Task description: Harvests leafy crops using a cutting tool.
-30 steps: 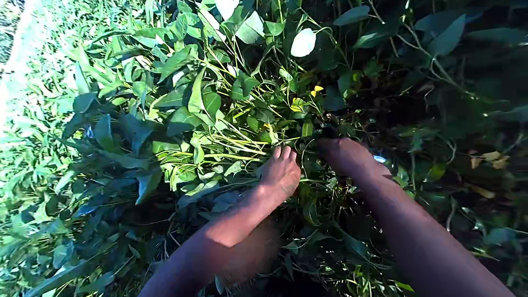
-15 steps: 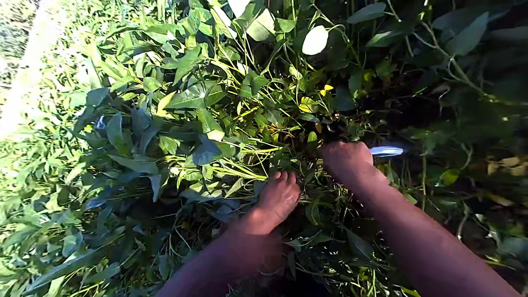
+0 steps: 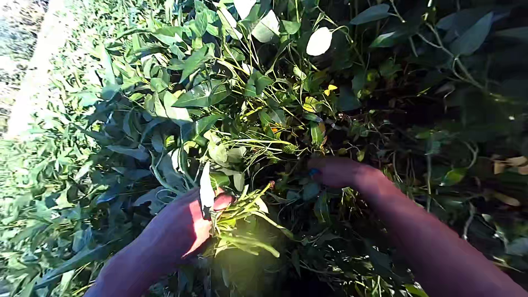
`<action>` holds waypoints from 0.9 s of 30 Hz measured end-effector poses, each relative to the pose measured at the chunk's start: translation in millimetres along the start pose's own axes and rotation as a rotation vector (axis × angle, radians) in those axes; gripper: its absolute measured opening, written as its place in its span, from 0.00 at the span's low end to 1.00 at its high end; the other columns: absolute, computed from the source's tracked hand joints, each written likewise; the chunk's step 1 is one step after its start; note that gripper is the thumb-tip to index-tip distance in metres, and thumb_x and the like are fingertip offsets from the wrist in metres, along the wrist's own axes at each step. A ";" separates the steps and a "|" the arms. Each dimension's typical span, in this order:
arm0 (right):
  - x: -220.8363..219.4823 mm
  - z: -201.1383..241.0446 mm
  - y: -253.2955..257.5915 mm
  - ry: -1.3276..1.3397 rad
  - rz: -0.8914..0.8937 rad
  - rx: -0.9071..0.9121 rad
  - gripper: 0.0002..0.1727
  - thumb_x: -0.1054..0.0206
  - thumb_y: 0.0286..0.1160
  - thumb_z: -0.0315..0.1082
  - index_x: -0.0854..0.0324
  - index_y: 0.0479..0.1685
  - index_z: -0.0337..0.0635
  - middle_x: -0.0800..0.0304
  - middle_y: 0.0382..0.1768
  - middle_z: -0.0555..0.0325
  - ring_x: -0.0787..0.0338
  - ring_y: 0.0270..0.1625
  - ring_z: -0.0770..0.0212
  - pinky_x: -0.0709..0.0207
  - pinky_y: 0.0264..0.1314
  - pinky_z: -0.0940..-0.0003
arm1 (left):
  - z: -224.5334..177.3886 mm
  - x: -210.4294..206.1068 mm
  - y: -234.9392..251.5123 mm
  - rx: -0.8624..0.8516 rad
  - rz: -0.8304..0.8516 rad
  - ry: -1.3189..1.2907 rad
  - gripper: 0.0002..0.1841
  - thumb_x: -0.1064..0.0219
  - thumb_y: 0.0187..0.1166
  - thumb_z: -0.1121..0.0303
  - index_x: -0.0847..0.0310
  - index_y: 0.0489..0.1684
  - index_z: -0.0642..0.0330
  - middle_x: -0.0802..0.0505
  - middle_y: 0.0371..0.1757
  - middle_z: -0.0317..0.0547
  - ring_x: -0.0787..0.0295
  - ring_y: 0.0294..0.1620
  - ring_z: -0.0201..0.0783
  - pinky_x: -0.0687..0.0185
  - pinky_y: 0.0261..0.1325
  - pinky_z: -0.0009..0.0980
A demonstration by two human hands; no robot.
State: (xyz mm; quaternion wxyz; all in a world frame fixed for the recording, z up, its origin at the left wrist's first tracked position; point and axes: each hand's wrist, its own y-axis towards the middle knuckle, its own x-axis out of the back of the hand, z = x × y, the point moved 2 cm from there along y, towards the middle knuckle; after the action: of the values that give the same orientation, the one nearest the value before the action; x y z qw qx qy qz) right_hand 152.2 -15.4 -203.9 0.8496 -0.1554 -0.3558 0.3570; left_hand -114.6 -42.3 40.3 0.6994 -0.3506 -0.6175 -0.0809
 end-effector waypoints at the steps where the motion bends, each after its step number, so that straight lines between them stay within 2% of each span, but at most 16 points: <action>1: 0.8 -7.6 -5.2 -0.014 0.001 -0.043 0.17 0.39 0.88 0.42 0.18 0.69 0.51 0.08 0.51 0.42 0.09 0.55 0.37 0.20 0.55 0.27 | -8.6 9.1 11.6 0.075 0.064 0.044 0.09 0.30 0.77 0.72 0.11 0.51 0.56 0.05 0.47 0.49 0.06 0.52 0.51 0.12 0.58 0.52; 2: 2.7 -12.9 -9.2 -0.018 0.004 -0.070 0.17 0.40 0.88 0.43 0.19 0.70 0.52 0.08 0.51 0.42 0.09 0.55 0.37 0.20 0.55 0.28 | -17.6 10.2 26.7 0.091 0.132 0.123 0.07 0.30 0.79 0.71 0.10 0.50 0.55 0.06 0.49 0.48 0.08 0.54 0.50 0.13 0.60 0.50; 3: 3.8 -16.4 -11.7 -0.006 0.004 -0.077 0.17 0.41 0.89 0.43 0.19 0.70 0.52 0.08 0.51 0.43 0.08 0.55 0.38 0.19 0.55 0.29 | -27.5 5.4 43.5 0.024 0.177 0.224 0.07 0.31 0.79 0.71 0.09 0.49 0.55 0.06 0.52 0.47 0.09 0.59 0.48 0.13 0.63 0.47; 5: 4.5 -21.4 -13.9 0.055 -0.031 -0.075 0.17 0.40 0.89 0.44 0.18 0.69 0.52 0.08 0.52 0.44 0.08 0.56 0.39 0.20 0.57 0.29 | -48.9 -15.0 83.2 -0.162 0.180 0.335 0.06 0.31 0.77 0.74 0.08 0.42 0.61 0.09 0.59 0.53 0.14 0.67 0.53 0.16 0.70 0.46; 6: 5.3 -23.4 -14.0 0.083 -0.052 -0.072 0.17 0.40 0.89 0.44 0.17 0.68 0.51 0.08 0.53 0.44 0.09 0.56 0.39 0.20 0.58 0.29 | -58.7 -27.4 106.9 -0.194 0.213 0.351 0.05 0.31 0.77 0.75 0.08 0.41 0.64 0.11 0.64 0.57 0.20 0.75 0.56 0.23 0.77 0.47; 8: 6.7 -28.5 -12.0 0.088 -0.087 -0.108 0.17 0.40 0.89 0.44 0.17 0.68 0.50 0.09 0.57 0.42 0.11 0.61 0.37 0.23 0.62 0.27 | -65.8 -57.8 155.1 -0.192 0.340 0.395 0.08 0.29 0.74 0.75 0.08 0.45 0.67 0.17 0.75 0.61 0.34 0.87 0.59 0.44 0.92 0.51; 10: 4.6 -35.8 -10.2 0.057 -0.119 -0.179 0.20 0.41 0.89 0.47 0.19 0.72 0.53 0.10 0.61 0.41 0.12 0.66 0.34 0.24 0.63 0.24 | -58.9 -87.1 189.8 -0.153 0.408 0.464 0.14 0.25 0.71 0.70 0.09 0.52 0.67 0.21 0.81 0.61 0.46 0.94 0.60 0.62 0.97 0.53; 11: 3.8 -38.8 -10.6 0.061 -0.139 -0.206 0.20 0.41 0.89 0.47 0.19 0.73 0.54 0.10 0.63 0.41 0.13 0.67 0.33 0.25 0.64 0.23 | -54.1 -97.2 200.1 -0.132 0.419 0.485 0.17 0.24 0.70 0.68 0.09 0.54 0.67 0.20 0.80 0.62 0.46 0.93 0.61 0.64 0.98 0.55; 14: 5.6 -37.6 -16.7 0.102 -0.181 -0.247 0.21 0.42 0.89 0.48 0.20 0.74 0.56 0.10 0.62 0.42 0.12 0.66 0.35 0.23 0.64 0.25 | -50.5 -111.0 203.2 -0.079 0.437 0.513 0.18 0.24 0.70 0.65 0.10 0.54 0.67 0.19 0.77 0.64 0.38 0.89 0.64 0.56 0.95 0.58; 16: 8.6 -29.2 -19.4 0.101 -0.210 -0.265 0.22 0.45 0.90 0.48 0.25 0.76 0.53 0.09 0.57 0.39 0.10 0.62 0.33 0.21 0.59 0.26 | -54.8 -117.3 188.4 -0.060 0.406 0.482 0.13 0.31 0.76 0.70 0.10 0.53 0.67 0.18 0.76 0.64 0.35 0.87 0.63 0.47 0.93 0.57; 17: 10.3 -23.2 -18.1 0.085 -0.216 -0.281 0.23 0.47 0.91 0.49 0.29 0.79 0.51 0.10 0.57 0.37 0.10 0.61 0.32 0.21 0.58 0.26 | -55.9 -121.4 179.6 -0.057 0.377 0.448 0.11 0.33 0.78 0.73 0.10 0.51 0.68 0.16 0.72 0.65 0.30 0.83 0.63 0.40 0.89 0.56; 19: 13.5 -9.3 -12.8 0.048 -0.231 -0.351 0.29 0.46 0.90 0.49 0.35 0.88 0.52 0.11 0.61 0.34 0.11 0.63 0.29 0.21 0.58 0.25 | -54.2 -132.8 166.6 -0.045 0.338 0.378 0.09 0.32 0.76 0.76 0.10 0.48 0.68 0.14 0.67 0.65 0.20 0.72 0.63 0.27 0.77 0.55; 20: 14.9 -2.5 -10.1 0.022 -0.246 -0.382 0.28 0.45 0.89 0.47 0.31 0.85 0.52 0.11 0.61 0.34 0.11 0.61 0.28 0.20 0.56 0.24 | -52.3 -138.8 163.2 -0.032 0.337 0.349 0.09 0.31 0.75 0.76 0.10 0.47 0.69 0.14 0.67 0.66 0.18 0.69 0.64 0.24 0.74 0.56; 23: 20.7 17.6 -5.0 -0.042 -0.242 -0.450 0.19 0.39 0.85 0.42 0.21 0.71 0.51 0.09 0.58 0.36 0.09 0.59 0.29 0.19 0.52 0.25 | -46.4 -147.6 157.9 0.011 0.336 0.258 0.11 0.26 0.71 0.74 0.10 0.49 0.70 0.14 0.66 0.68 0.16 0.67 0.65 0.23 0.74 0.58; 27: 17.0 29.0 8.8 -0.075 -0.267 -0.464 0.16 0.44 0.87 0.36 0.17 0.66 0.47 0.09 0.56 0.36 0.09 0.56 0.29 0.18 0.48 0.27 | -47.9 -142.9 154.9 -0.015 0.332 0.258 0.09 0.29 0.74 0.75 0.11 0.48 0.69 0.13 0.62 0.68 0.14 0.64 0.63 0.19 0.69 0.56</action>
State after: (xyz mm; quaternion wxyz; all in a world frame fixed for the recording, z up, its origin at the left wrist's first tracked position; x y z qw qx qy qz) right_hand 135.4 3.2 -179.8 0.8171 -0.2846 -0.4765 0.1559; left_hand -23.4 -1.4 -151.3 0.7737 -0.4397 -0.4560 -0.0135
